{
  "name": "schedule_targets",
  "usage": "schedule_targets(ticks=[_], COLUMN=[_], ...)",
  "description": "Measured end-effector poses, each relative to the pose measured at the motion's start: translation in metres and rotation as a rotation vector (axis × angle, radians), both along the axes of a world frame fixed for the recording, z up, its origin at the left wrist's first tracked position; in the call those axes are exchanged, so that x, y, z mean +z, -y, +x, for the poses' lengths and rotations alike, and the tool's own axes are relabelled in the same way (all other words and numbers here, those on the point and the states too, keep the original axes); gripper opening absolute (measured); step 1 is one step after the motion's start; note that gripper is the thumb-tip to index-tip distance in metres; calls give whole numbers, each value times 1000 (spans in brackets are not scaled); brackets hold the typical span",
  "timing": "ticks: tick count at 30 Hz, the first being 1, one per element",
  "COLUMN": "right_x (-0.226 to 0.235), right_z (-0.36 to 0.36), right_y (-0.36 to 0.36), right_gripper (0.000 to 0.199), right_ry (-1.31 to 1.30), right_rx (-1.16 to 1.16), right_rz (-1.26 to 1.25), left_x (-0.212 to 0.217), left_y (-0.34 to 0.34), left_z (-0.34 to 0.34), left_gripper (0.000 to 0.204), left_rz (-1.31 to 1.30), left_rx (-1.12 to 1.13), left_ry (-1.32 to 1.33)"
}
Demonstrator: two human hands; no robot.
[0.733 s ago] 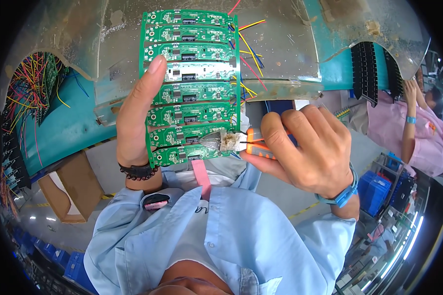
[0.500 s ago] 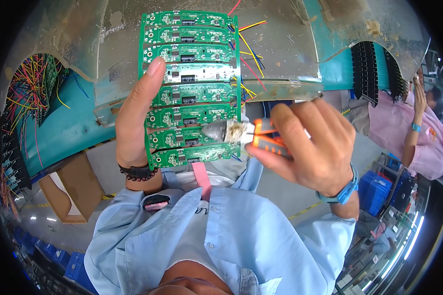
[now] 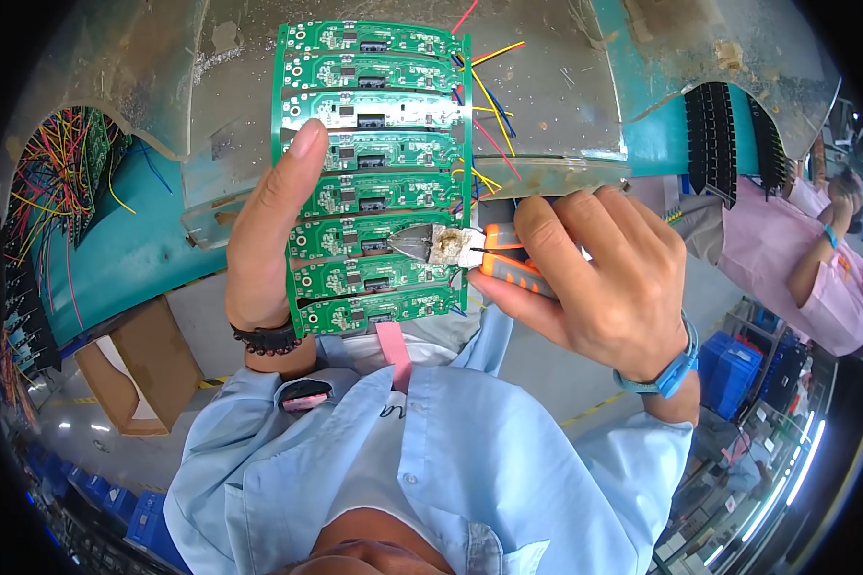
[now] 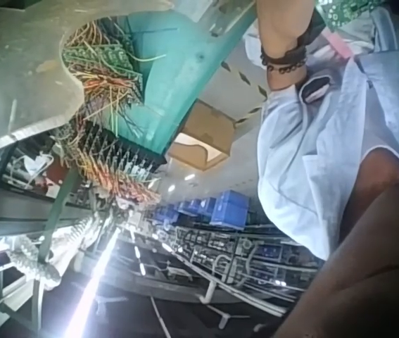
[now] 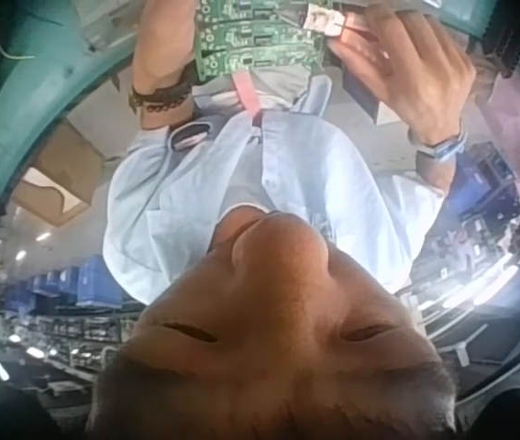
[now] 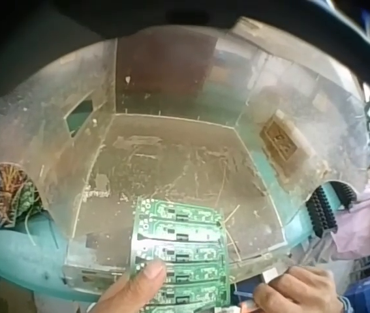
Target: The person trims wires from a circuit board using pliers, sets the board onto a stack, and then picks up another circuit board to trim its wires.
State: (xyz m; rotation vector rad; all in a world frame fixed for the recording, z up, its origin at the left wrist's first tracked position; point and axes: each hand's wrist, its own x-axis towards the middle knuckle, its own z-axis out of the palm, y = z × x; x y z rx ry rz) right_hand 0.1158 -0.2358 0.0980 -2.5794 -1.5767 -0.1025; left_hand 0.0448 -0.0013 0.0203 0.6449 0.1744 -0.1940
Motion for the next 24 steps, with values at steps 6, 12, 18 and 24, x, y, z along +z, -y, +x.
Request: schedule_targets(ticks=[6, 12, 18, 24], right_x=[-1, -2, -3, -7], right_z=[1, 7, 4, 6], right_y=[2, -4, -3, 1], right_gripper=[51, 52, 52, 51], right_ry=[2, 58, 45, 57], right_rx=[-49, -42, -59, -48], right_rz=[32, 81, 32, 130], left_x=[2, 8, 5, 7], left_y=[3, 3, 2, 2], left_z=[2, 0, 2, 1], left_gripper=[54, 56, 63, 56], left_rz=[-60, -65, 0, -64], left_rx=[-29, -47, -47, -71], left_ry=[42, 34, 71, 44])
